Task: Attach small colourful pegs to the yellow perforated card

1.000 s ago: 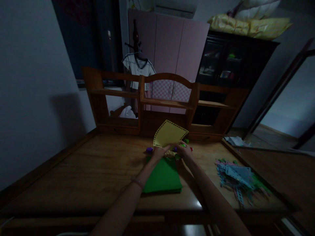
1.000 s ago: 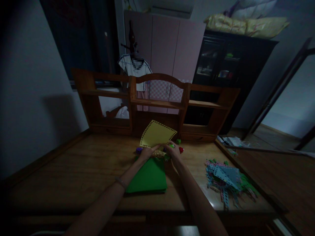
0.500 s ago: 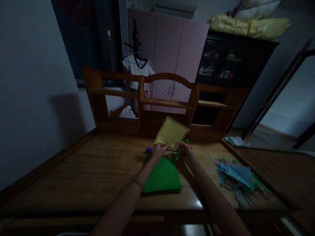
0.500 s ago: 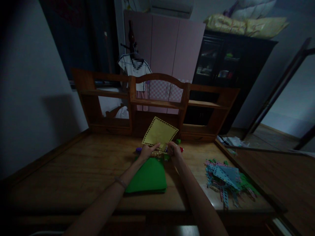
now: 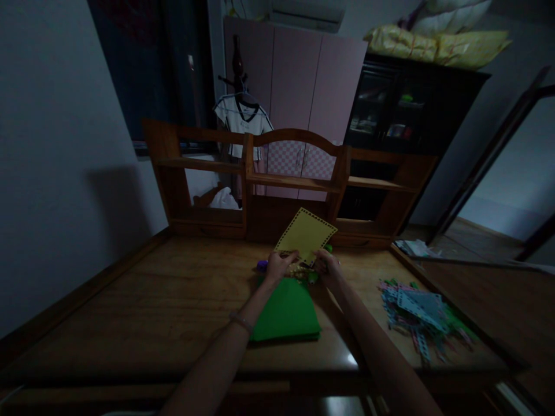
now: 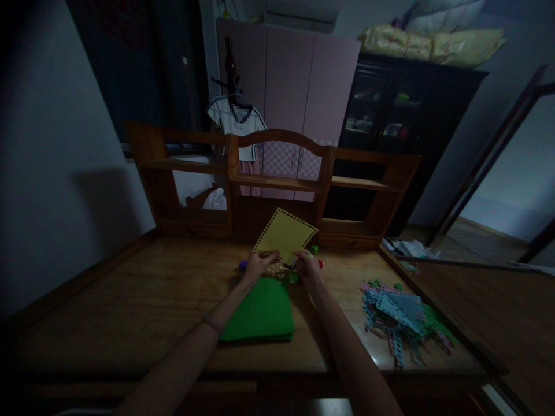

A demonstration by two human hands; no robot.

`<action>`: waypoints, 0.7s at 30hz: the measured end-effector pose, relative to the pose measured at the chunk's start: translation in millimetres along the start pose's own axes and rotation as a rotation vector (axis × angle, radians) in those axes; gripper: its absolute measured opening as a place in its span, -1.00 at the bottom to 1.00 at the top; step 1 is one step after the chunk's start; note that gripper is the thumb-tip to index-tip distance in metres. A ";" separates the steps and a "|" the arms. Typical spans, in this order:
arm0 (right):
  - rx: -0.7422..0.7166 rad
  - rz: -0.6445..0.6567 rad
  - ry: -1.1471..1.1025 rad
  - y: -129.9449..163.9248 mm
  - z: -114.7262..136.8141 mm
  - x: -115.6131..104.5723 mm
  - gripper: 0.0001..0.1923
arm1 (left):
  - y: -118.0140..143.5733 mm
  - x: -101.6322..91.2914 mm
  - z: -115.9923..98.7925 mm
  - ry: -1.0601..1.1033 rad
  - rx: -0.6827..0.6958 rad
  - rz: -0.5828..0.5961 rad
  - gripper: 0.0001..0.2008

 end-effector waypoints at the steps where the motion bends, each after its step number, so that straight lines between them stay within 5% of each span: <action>1: -0.023 -0.016 0.029 -0.4 0.9 -1.1 -0.65 | -0.5 0.9 2.1 -0.004 0.002 0.007 -0.65; 11: 0.020 -0.106 0.035 -8.0 -4.6 -15.6 -0.56 | 3.6 5.4 -10.1 -0.142 0.086 0.084 -0.69; 17: -0.004 -0.133 -0.029 -8.0 -0.9 -18.0 -0.55 | 4.3 -2.1 -18.8 0.042 -0.008 -0.020 -0.75; 21: -0.013 -0.119 -0.047 -6.9 2.9 -15.3 -0.61 | 1.7 -6.1 -6.7 0.201 -0.158 -0.070 -0.73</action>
Point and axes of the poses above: each hand's wrist, its own y-axis away from the middle knuckle, its own x-axis out of the palm, z = x × y, the point moved 10 cm from there along -y, towards the middle knuckle, and after that the axes turned 15 degrees about -z, right-handed, at the moved point
